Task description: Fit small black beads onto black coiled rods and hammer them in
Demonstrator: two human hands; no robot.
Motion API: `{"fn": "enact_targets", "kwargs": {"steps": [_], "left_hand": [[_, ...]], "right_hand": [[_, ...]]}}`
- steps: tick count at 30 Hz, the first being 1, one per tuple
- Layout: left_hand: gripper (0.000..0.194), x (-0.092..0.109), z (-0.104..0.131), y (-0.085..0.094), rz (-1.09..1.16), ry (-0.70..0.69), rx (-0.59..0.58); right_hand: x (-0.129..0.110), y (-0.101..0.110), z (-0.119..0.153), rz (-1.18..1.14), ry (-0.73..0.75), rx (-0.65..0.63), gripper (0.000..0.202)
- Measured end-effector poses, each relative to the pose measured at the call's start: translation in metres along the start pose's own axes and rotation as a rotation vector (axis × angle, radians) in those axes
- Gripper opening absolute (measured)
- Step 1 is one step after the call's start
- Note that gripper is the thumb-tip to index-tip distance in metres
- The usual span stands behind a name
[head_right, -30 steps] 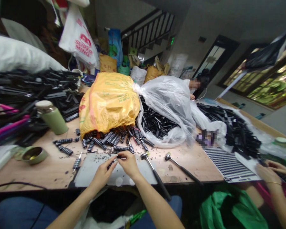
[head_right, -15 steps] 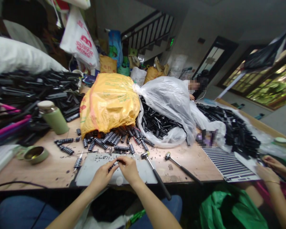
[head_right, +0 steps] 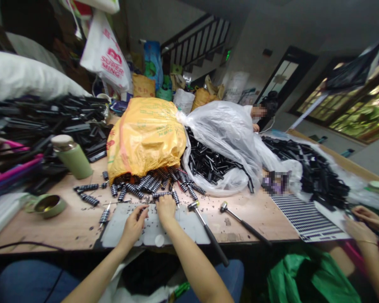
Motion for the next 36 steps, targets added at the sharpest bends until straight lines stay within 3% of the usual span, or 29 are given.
{"fn": "enact_targets", "kwargs": {"steps": [4, 10, 15, 23, 31, 34, 36], "left_hand": [[0.036, 0.001, -0.007, 0.008, -0.051, -0.024, -0.069], [0.035, 0.001, -0.004, 0.006, -0.180, -0.180, -0.156], [0.034, 0.011, -0.001, 0.000, -0.270, -0.226, -0.182], [0.038, 0.012, 0.004, -0.004, -0.286, -0.247, -0.233], [0.036, 0.006, 0.004, -0.016, -0.126, -0.271, -0.197], [0.038, -0.002, 0.004, -0.024, -0.013, -0.236, -0.124], [0.036, -0.009, 0.006, -0.029, 0.054, -0.212, -0.123]], "right_hand": [[0.000, -0.005, 0.000, -0.075, 0.011, -0.016, 0.013], [-0.005, 0.022, 0.014, -0.383, 0.047, -0.039, 0.021], [-0.004, 0.040, 0.020, -0.665, 0.013, -0.028, 0.019], [0.001, 0.050, 0.024, -0.689, -0.064, -0.005, 0.018], [0.001, 0.067, 0.029, -0.513, 0.356, 0.063, 0.028], [0.000, 0.074, 0.025, -0.506, 0.412, 0.007, 0.030], [0.002, 0.073, 0.013, -0.435, 0.368, -0.016, 0.028]]}}
Point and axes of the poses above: each hand's wrist, its own z-axis away from the middle knuckle, its own y-axis out of the back of the hand, x = y × z, the point moved 1 cm from there along -z, towards the middle knuckle, and after that the axes turned 13 degrees about x, right-handed, at the moved point
